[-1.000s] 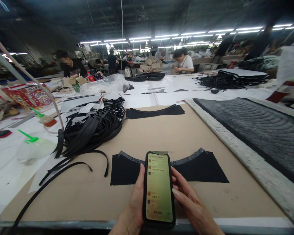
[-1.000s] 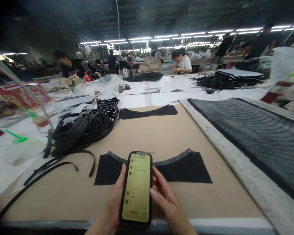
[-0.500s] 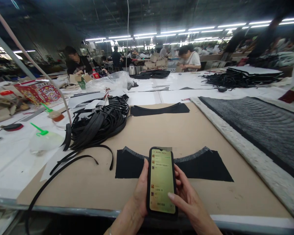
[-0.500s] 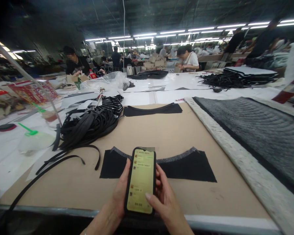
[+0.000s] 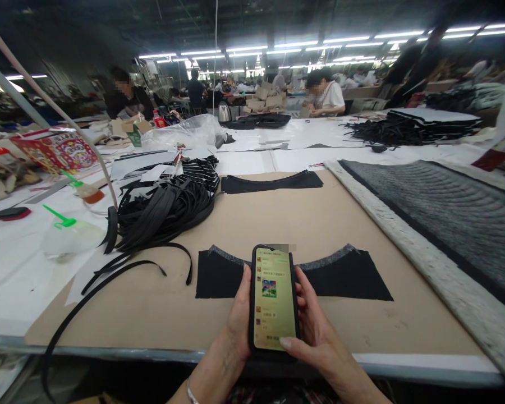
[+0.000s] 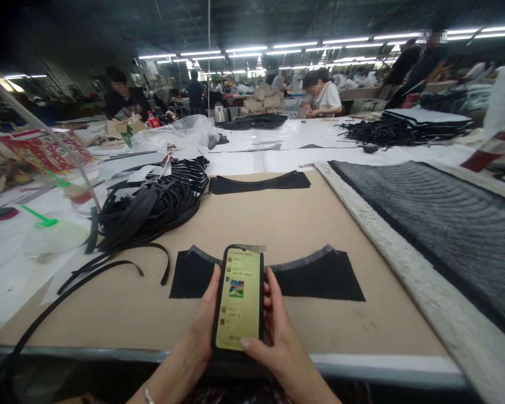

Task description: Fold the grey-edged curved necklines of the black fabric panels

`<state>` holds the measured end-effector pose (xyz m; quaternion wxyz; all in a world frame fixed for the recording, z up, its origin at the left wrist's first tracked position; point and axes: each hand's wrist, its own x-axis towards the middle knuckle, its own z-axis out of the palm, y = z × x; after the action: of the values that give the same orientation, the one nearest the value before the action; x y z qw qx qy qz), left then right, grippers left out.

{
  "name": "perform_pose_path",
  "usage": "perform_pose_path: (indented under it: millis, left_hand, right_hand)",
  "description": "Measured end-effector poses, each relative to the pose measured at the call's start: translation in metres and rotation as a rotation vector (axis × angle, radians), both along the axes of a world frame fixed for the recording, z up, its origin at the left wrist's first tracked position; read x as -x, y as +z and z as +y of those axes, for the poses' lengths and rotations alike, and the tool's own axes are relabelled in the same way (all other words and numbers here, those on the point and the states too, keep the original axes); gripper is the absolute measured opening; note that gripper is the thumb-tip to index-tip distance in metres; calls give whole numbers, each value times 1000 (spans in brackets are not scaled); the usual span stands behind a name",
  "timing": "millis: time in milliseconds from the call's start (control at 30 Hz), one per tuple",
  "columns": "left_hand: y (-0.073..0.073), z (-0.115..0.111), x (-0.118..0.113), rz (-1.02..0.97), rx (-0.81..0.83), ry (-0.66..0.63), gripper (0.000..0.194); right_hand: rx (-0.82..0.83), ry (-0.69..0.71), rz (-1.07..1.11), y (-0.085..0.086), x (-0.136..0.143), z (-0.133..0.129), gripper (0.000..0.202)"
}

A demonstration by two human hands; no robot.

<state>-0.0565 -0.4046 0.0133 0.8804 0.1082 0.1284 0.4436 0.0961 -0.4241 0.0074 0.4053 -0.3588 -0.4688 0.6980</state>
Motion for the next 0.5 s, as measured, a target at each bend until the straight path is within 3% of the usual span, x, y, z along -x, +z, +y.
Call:
perform_pose_path:
  millis: [267,500]
  left_hand:
    - [0,-1,1,-4,-4,-17,92]
    - [-1,1,0,-11,-48,-17,93]
  right_hand:
    - [-30,11,-43,-11,-3,-3,113]
    - [17,-34,30,-9,0,0,120]
